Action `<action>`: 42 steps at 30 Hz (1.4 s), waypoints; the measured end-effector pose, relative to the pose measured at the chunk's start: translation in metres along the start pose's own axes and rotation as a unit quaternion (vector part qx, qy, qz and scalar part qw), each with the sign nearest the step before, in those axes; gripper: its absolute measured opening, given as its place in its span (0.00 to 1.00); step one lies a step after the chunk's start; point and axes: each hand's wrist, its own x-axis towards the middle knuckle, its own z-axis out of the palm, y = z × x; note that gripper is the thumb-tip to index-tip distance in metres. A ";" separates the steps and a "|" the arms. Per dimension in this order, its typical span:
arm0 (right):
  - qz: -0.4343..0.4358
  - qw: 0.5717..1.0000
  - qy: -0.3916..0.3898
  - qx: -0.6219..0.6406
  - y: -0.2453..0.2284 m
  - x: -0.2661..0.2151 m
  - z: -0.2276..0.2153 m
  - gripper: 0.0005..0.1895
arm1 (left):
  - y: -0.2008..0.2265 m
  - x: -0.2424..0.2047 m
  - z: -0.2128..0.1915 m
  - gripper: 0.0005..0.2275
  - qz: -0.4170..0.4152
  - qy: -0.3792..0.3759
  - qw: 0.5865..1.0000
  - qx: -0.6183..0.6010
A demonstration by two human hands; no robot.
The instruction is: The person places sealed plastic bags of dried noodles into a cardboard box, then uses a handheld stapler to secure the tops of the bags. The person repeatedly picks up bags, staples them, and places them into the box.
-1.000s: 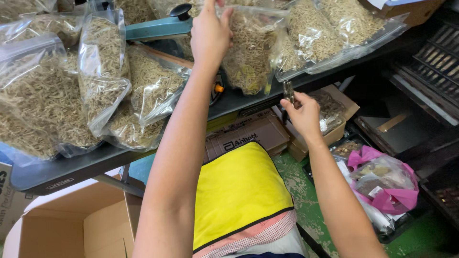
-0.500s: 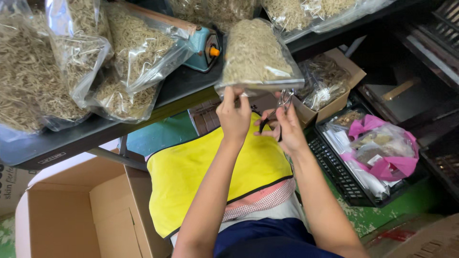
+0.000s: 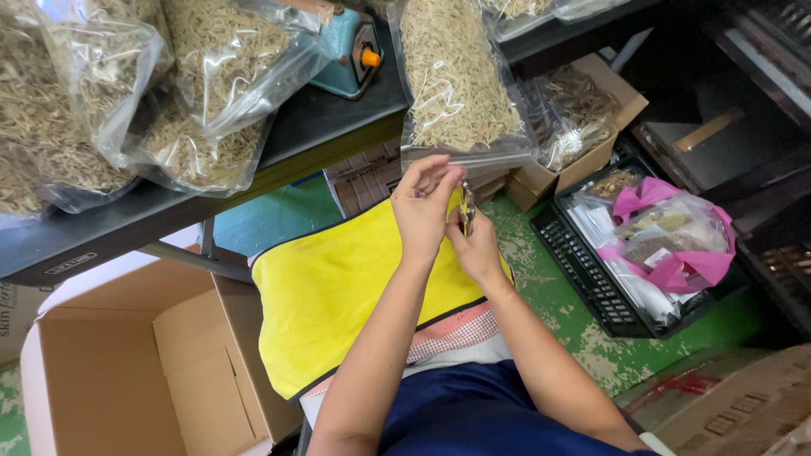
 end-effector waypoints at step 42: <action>-0.037 0.954 -0.025 0.296 -0.022 0.073 -0.070 0.07 | 0.075 -0.032 -0.229 0.10 -0.116 -0.041 0.984 -0.126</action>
